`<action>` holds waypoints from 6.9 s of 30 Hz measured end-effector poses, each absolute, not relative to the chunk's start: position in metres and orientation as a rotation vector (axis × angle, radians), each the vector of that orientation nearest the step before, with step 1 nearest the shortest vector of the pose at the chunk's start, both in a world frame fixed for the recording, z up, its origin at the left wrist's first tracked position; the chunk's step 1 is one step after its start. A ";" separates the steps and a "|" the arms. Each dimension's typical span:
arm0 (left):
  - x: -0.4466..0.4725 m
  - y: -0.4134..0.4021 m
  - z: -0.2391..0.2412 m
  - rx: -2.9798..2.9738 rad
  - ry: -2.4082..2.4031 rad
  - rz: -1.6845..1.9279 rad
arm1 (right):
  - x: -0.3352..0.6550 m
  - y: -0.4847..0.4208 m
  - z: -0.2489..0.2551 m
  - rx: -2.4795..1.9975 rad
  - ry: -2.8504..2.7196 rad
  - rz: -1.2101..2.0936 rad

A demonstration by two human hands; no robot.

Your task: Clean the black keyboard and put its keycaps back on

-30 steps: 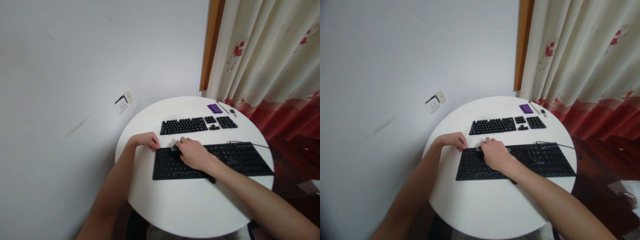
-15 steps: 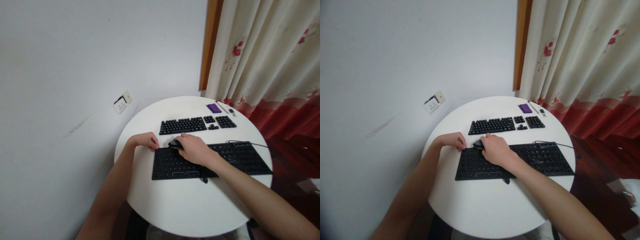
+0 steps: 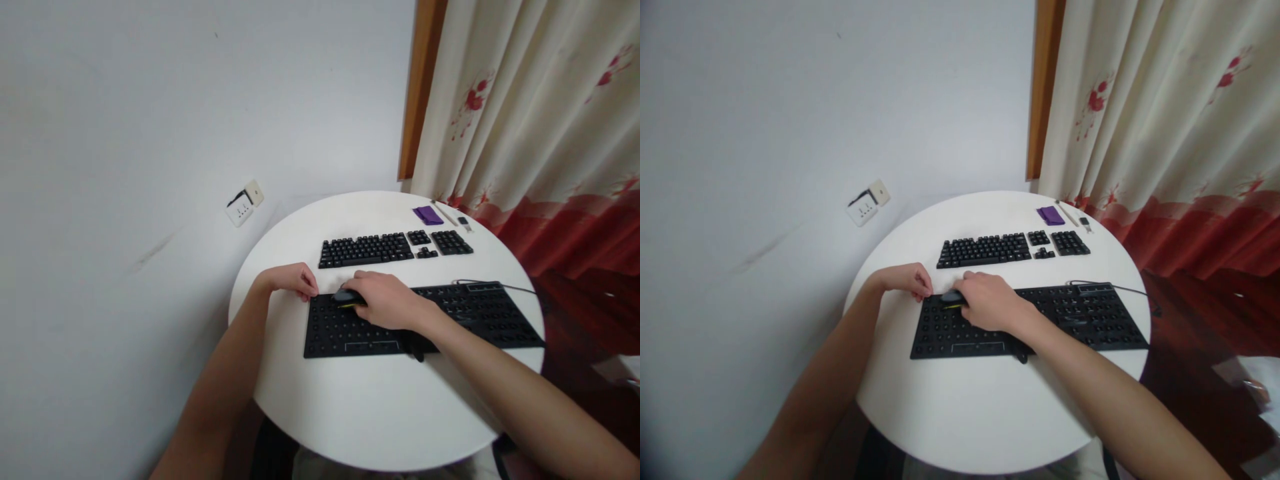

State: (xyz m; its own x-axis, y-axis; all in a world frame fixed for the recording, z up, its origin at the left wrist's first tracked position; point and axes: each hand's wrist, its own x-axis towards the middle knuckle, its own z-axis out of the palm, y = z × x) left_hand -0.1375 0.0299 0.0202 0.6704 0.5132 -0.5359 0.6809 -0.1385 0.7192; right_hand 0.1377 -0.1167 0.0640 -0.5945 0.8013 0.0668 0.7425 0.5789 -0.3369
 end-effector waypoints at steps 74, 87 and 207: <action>-0.139 0.031 0.017 1.768 0.946 -0.177 | 0.128 -0.120 0.057 -1.393 -2.629 0.368; -0.136 0.028 0.023 1.762 0.968 -0.176 | 0.098 -0.154 0.058 -1.311 -2.672 0.452; -0.136 0.029 0.021 1.791 0.953 -0.189 | 0.141 -0.126 0.069 -1.721 -2.550 0.260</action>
